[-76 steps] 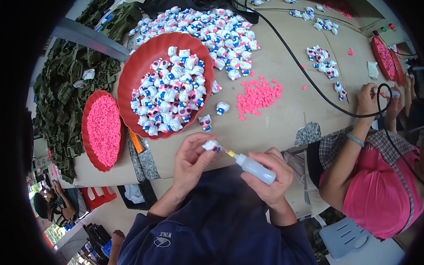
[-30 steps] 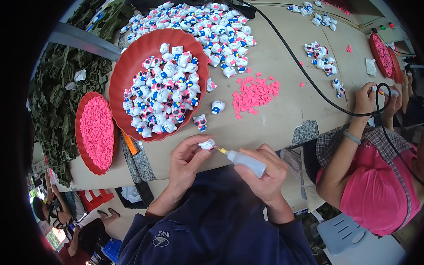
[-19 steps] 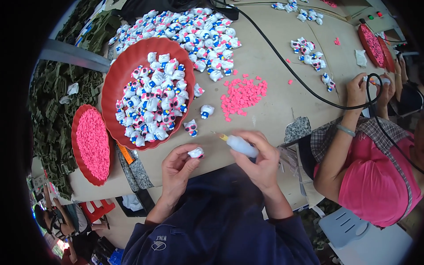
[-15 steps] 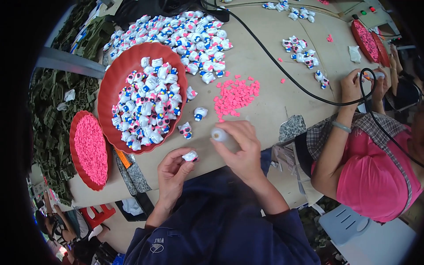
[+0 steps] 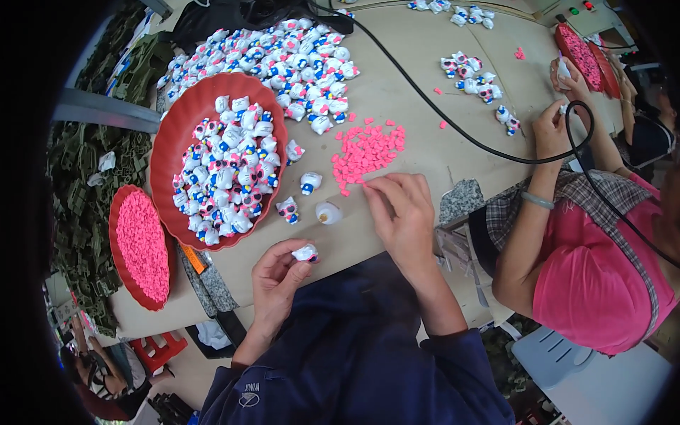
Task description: The person assembles small figurines by applying glue from a bottle onto each figurine, attaching small bows to them by hand, and placing them on the table.
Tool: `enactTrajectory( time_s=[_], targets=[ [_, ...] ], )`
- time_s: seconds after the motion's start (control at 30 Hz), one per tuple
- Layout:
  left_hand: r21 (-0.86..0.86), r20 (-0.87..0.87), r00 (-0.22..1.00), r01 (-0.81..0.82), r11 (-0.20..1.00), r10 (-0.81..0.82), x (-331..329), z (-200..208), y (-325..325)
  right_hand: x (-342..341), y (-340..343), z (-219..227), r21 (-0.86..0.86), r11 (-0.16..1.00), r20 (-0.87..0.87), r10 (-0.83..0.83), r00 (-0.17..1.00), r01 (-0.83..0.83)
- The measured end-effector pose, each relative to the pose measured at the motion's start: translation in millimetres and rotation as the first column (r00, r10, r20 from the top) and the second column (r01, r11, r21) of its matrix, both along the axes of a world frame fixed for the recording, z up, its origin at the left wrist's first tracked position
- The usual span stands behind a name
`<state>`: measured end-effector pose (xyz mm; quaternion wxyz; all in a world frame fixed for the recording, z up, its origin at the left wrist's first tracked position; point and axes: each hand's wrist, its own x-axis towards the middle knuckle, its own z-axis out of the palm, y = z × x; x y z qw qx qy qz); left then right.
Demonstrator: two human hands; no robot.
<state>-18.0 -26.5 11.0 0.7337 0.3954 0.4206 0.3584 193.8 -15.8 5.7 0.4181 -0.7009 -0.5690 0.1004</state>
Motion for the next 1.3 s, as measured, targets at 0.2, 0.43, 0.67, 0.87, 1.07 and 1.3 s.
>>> enactTrajectory(
  time_s=[0.2, 0.43, 0.67, 0.87, 1.07, 1.3],
  targets=[
    [0.053, 0.046, 0.999, -0.012, 0.999, 0.009, 10.0, -6.1, -1.8, -23.1, -40.2, 28.6, -0.086, 0.965, -0.336, 0.206, 0.919, -0.248],
    [0.352, -0.256, 0.966, 0.116, 0.929, -0.024, 14.4, -5.3, -5.4, -33.4, -46.6, 25.4, 0.022, 0.958, -0.128, 0.288, 0.949, -0.287],
    [0.434, -0.269, 0.963, 0.101, 0.895, 0.022, 14.2, -5.6, -4.2, -31.1, -45.4, 29.9, -0.042, 0.953, -0.198, 0.288, 0.937, -0.301],
    [0.182, -0.142, 0.979, 0.168, 0.969, -0.143, 11.1, -5.1, -3.3, -25.8, -42.9, 30.1, -0.061, 0.928, -0.310, 0.333, 0.891, -0.368],
    [0.238, -0.091, 0.994, 0.088, 0.967, -0.068, 15.0, -3.7, -5.3, -32.5, -43.9, 25.3, 0.040, 0.942, -0.235, 0.333, 0.913, -0.333],
    [0.614, -0.380, 0.913, 0.125, 0.779, 0.152, -1.6, 14.0, 17.6, -35.3, -40.1, 15.4, 0.078, 0.957, -0.277, 0.289, 0.916, -0.278]
  ],
)
